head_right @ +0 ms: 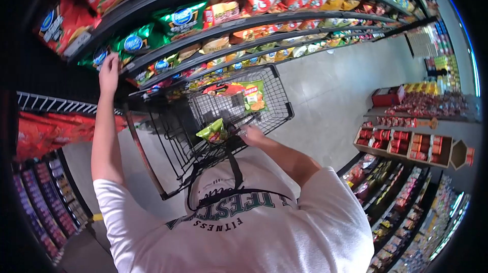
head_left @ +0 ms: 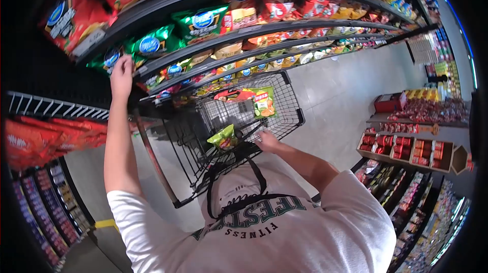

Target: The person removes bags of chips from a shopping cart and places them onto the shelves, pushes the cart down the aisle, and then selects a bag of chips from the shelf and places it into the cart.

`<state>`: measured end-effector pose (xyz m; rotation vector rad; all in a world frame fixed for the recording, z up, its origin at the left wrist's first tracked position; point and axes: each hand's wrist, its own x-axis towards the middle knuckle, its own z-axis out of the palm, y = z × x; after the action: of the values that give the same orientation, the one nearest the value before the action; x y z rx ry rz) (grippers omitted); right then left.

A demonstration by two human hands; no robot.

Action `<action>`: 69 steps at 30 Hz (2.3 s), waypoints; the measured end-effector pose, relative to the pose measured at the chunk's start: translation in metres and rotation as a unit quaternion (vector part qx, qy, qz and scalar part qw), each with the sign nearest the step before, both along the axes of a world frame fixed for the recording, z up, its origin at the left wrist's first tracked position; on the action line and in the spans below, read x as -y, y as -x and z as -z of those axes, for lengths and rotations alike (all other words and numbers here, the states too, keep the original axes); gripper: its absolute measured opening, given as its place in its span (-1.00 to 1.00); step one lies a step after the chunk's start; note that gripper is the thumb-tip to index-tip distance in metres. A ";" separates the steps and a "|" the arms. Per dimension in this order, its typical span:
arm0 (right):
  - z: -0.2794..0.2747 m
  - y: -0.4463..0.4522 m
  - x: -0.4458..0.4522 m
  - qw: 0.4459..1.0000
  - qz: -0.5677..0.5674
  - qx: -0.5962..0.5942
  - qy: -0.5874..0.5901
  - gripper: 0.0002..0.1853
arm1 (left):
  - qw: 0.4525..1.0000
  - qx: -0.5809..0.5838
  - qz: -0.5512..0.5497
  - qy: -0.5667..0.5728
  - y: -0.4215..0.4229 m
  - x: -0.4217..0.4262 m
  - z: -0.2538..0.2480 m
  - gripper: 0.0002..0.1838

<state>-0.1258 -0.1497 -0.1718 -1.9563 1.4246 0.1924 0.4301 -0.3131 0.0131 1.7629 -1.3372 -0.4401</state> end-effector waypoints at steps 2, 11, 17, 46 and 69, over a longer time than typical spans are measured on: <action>0.024 0.039 -0.028 0.998 -0.036 -0.013 0.054 -0.64 | 0.991 -0.128 0.023 0.015 0.007 -0.016 0.002 -0.72; 0.038 0.019 -0.013 0.992 -0.099 -0.031 -0.076 -0.59 | 0.978 -0.208 0.010 0.018 0.111 -0.147 0.009 -0.74; 0.026 -0.017 -0.045 0.993 -0.091 -0.030 -0.068 -0.60 | 0.928 -0.372 0.000 0.024 0.116 -0.250 0.064 -0.78; -0.001 -0.067 -0.230 0.994 -0.013 -0.098 0.045 -0.46 | 0.589 0.035 0.648 0.482 0.172 -0.411 -0.390 -0.79; -0.004 -0.004 -0.260 0.990 -0.117 -0.045 -0.064 -0.53 | 0.511 0.100 0.736 0.432 0.301 -0.404 -0.419 -0.68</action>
<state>-0.1221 0.1098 -0.1680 -2.0265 1.2026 0.4725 0.1293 0.0905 0.4324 -0.5217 -2.3749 -0.2699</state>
